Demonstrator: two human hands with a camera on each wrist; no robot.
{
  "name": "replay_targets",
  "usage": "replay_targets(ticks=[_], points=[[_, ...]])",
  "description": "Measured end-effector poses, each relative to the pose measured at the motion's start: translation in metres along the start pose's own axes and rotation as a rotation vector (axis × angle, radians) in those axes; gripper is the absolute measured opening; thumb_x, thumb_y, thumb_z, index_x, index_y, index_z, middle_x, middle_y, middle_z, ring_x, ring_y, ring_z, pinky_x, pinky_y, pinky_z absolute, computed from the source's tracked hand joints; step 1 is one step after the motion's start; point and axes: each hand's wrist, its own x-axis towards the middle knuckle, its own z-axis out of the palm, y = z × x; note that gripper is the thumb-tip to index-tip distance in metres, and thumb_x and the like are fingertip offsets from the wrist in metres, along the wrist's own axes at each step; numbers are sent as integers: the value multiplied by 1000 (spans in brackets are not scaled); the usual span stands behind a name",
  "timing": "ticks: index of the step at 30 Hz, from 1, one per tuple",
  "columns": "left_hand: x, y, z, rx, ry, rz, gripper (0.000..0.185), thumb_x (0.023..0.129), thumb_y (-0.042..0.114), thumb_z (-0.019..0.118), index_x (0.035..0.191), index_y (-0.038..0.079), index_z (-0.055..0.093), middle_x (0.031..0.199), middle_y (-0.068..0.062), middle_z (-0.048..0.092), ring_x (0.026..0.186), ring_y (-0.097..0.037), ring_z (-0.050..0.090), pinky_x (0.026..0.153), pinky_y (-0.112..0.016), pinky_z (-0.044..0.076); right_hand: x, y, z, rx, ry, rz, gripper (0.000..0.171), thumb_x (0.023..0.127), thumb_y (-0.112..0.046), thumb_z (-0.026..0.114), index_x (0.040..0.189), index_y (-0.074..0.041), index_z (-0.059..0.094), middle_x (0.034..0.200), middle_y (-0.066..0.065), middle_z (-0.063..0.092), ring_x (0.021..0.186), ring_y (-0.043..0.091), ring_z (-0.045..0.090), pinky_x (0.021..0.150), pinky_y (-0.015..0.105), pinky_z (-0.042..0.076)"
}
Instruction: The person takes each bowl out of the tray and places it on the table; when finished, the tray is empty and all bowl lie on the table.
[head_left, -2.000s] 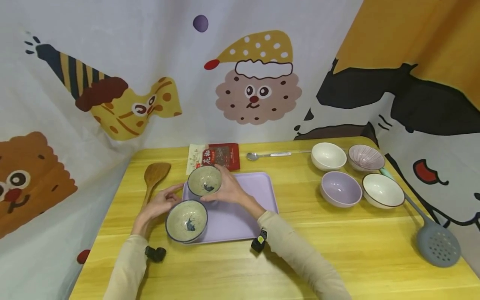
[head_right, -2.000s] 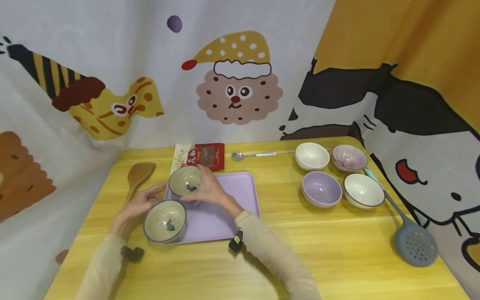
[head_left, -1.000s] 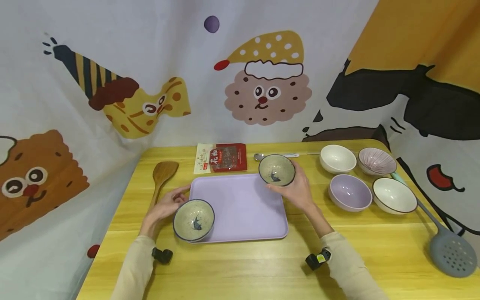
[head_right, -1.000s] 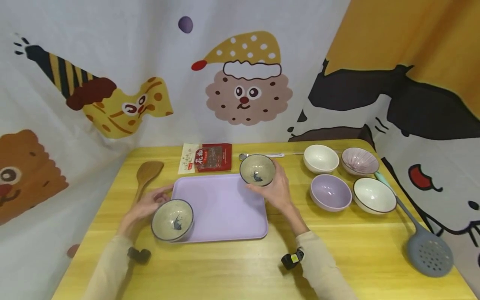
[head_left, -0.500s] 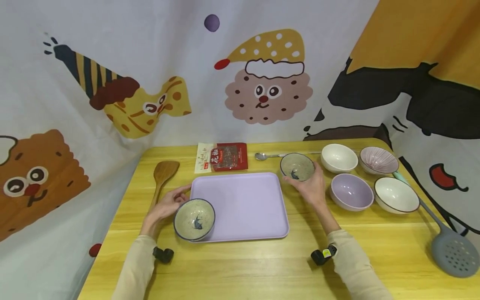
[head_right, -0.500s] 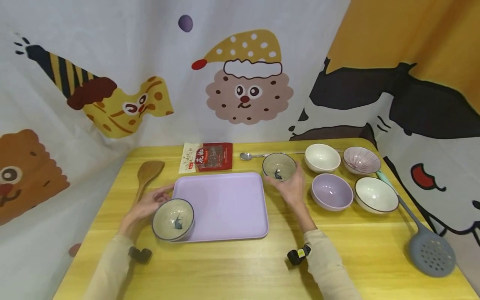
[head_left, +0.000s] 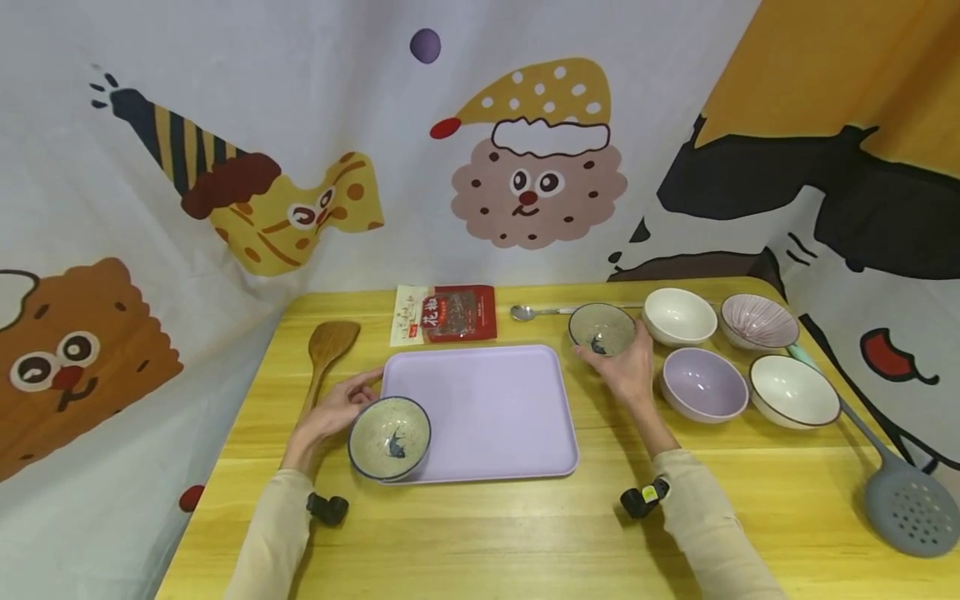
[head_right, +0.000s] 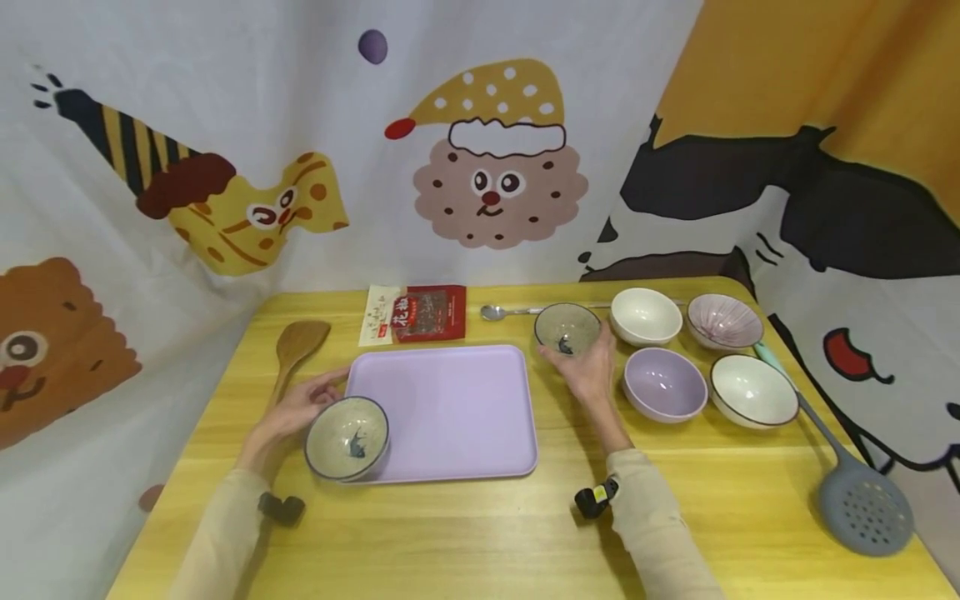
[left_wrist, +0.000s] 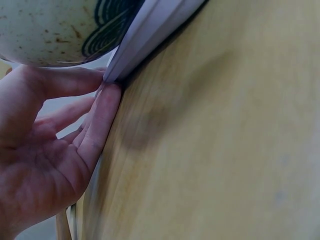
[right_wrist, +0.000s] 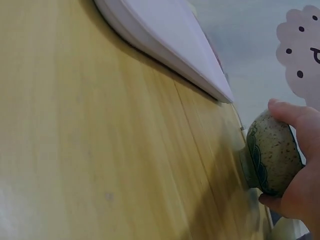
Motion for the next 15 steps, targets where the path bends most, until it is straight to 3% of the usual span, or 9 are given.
replay_targets(ticks=[7, 11, 15], points=[[0, -1, 1, -8, -5, -6, 67, 88, -7, 53, 154, 2, 40, 103, -16, 64, 90, -19, 57, 78, -23, 49, -6, -10, -6, -61, 17, -45, 131, 72, -47, 91, 162, -4, 7, 165, 26, 15, 151, 45, 22, 121, 59, 23], [0, -1, 1, -11, -9, 0, 67, 89, -6, 53, 154, 2, 40, 104, -17, 63, 91, -20, 56, 79, -24, 49, -11, -26, -12, -59, 47, -84, 125, 73, -50, 89, 161, -2, 14, 163, 26, 24, 149, 45, 29, 120, 58, 27], [-1, -1, 1, -17, -10, 3, 68, 87, -5, 53, 153, 2, 41, 103, -17, 63, 90, -20, 57, 78, -24, 49, -19, -46, -15, -33, 35, -140, 116, 76, -43, 88, 158, 4, 21, 158, 29, 31, 145, 46, 34, 119, 59, 29]])
